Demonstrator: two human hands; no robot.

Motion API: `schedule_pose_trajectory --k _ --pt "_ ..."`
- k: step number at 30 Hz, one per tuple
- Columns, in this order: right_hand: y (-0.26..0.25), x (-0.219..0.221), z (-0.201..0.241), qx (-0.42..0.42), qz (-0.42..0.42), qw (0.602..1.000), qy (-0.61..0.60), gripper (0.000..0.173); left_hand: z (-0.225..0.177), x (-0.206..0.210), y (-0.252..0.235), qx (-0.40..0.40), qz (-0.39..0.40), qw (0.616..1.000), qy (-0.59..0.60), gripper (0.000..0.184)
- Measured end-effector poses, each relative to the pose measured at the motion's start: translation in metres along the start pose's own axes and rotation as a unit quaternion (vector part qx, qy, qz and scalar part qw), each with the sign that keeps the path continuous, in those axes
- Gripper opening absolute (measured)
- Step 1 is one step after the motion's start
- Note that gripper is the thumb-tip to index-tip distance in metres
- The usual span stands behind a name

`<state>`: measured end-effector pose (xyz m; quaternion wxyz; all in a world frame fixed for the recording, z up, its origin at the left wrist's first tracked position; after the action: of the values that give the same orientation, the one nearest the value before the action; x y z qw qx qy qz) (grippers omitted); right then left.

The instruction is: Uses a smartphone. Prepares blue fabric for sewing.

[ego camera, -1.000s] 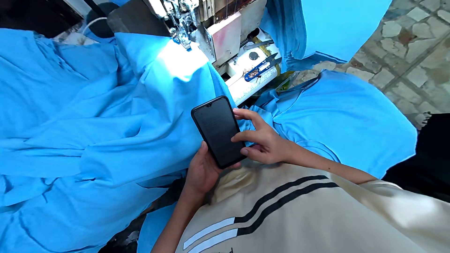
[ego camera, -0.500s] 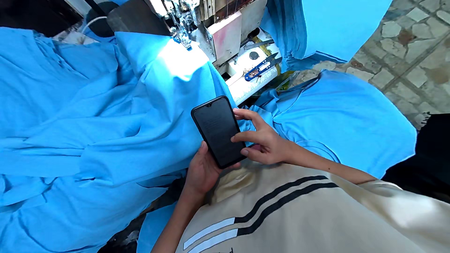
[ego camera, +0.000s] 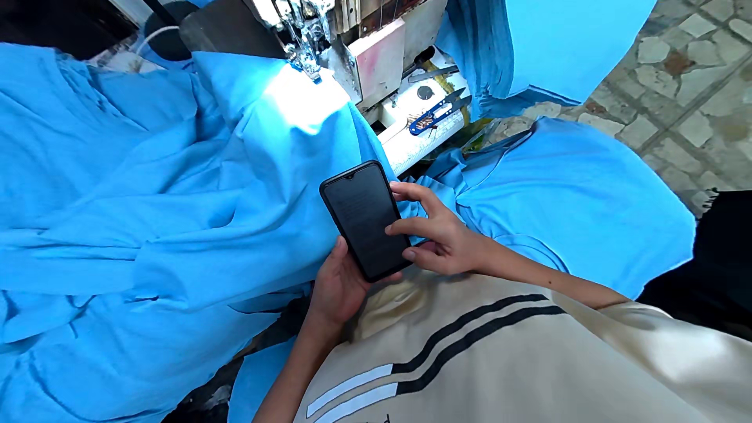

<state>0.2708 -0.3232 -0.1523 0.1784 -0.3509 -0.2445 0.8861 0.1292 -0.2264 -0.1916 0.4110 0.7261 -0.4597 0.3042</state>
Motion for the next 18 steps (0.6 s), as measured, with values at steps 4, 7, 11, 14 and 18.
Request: schedule_pose_trajectory --k 4,7,11,14,18 --pt "-0.0002 0.0001 0.0001 0.003 0.003 1.0 -0.002 0.036 0.0002 -0.0009 0.0001 0.002 0.002 1.0 0.003 0.044" --pt "0.0 0.0003 0.0001 0.002 0.001 1.0 -0.002 0.036 0.0004 -0.001 -0.0001 0.002 0.008 1.0 0.005 0.044" --pt "0.0005 0.0004 0.0005 0.003 0.001 1.0 -0.001 0.035 0.0008 -0.0012 0.0001 0.0 0.008 1.0 0.009 0.044" --pt "0.0006 0.0006 0.0006 0.002 0.0 1.0 0.0 0.035 0.0007 -0.0011 0.0005 0.0 0.005 1.0 0.007 0.043" --pt "0.0005 0.0004 0.0005 0.001 0.0 1.0 0.0 0.035 0.0001 0.0004 0.0009 0.0 -0.001 1.0 0.002 0.043"
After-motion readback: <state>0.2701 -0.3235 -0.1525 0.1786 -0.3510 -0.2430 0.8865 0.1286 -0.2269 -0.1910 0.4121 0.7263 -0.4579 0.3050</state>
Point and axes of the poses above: each hand's wrist, its own y-axis away from the middle knuckle, its own x-axis out of the palm, z = x × y, the point moved 6 cm from there along -y, towards the middle knuckle, and after that the axes turned 4 degrees about y, right-handed, at the moved point
